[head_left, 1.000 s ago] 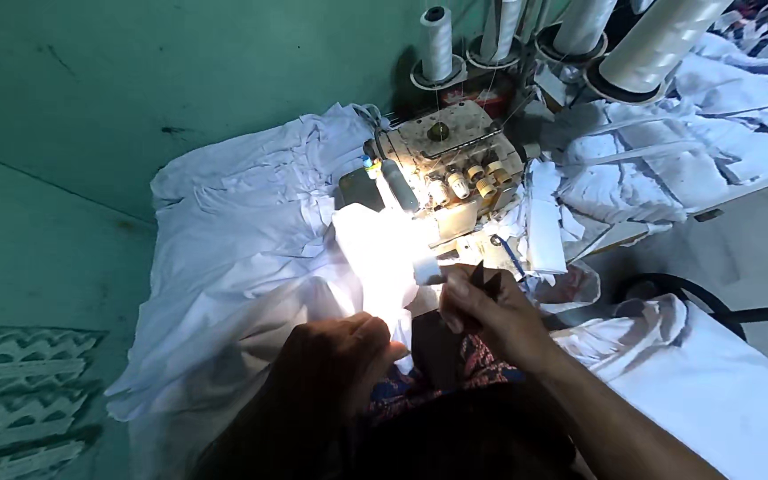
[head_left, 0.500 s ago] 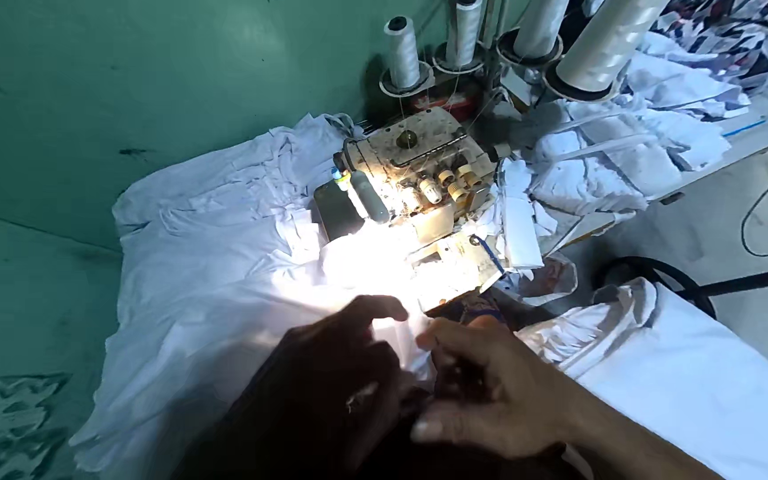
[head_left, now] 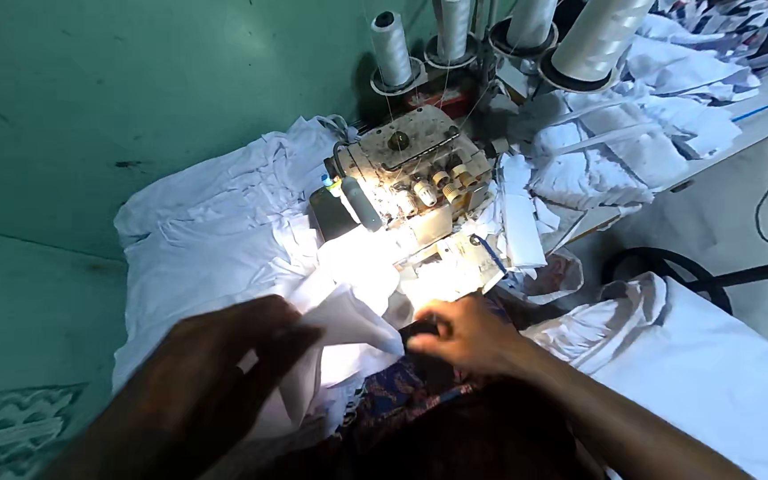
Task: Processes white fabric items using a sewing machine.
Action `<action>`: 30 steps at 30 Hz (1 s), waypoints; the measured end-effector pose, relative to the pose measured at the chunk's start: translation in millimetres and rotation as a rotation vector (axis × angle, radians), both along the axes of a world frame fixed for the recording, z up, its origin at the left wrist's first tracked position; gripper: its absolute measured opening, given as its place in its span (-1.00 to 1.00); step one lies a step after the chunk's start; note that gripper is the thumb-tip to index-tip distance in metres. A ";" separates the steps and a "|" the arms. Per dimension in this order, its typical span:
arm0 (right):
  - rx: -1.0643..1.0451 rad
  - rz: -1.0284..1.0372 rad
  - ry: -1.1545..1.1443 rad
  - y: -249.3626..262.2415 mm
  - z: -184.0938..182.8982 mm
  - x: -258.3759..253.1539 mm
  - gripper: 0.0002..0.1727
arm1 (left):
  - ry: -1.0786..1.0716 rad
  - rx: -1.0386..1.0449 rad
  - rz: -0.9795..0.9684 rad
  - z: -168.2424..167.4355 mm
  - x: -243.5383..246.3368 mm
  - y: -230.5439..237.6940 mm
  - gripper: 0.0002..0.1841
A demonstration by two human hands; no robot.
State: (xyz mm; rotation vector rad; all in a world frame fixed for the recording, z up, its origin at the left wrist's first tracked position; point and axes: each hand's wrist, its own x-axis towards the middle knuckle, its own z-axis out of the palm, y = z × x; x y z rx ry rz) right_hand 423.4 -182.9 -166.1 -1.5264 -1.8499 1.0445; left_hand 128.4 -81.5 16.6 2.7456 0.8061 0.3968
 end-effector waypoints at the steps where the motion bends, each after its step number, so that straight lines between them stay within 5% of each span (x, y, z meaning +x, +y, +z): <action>1: -0.147 0.193 -0.158 10.1 -3.4 -10.3 -0.38 | 0.073 0.084 0.028 7.5 -5.6 6.3 -0.58; 4: -0.171 0.480 -0.325 48.5 18.3 -71.9 -0.45 | 0.272 0.359 0.063 24.5 -5.5 22.4 -0.49; 8: 0.565 0.204 0.030 109.9 63.3 -168.2 -0.55 | 0.440 0.568 0.143 34.8 -6.4 43.9 -0.45; 10: 0.682 0.139 0.155 122.6 68.1 -196.0 -0.57 | 0.468 0.595 0.189 36.8 -15.4 51.4 -0.43; 12: 0.582 0.162 0.103 107.5 55.3 -186.7 -0.53 | 0.464 0.577 0.226 37.8 -18.9 45.3 -0.39; 14: 0.269 0.273 0.000 87.6 37.7 -151.7 -0.50 | 0.437 0.511 0.222 37.7 -15.7 28.5 -0.38; 16: 0.092 0.255 0.025 76.1 2.8 -109.8 -0.63 | 0.385 0.419 0.181 34.0 -20.5 13.0 -0.45; 19: 0.290 -0.160 0.157 59.1 -12.2 -49.8 -0.72 | 0.268 0.272 0.091 25.2 -31.1 -5.5 -0.57; 21: 0.499 -0.305 0.223 62.9 11.9 -30.6 -0.67 | 0.223 0.234 0.030 22.3 -25.9 -16.3 -0.59; 26: 0.388 0.120 0.306 70.0 92.2 -35.8 -0.53 | 0.201 0.287 -0.111 21.6 -2.3 -27.4 -0.59; 30: 0.408 0.154 0.337 51.2 80.4 -35.2 -0.64 | 0.167 0.309 -0.108 13.7 4.7 -18.9 -0.55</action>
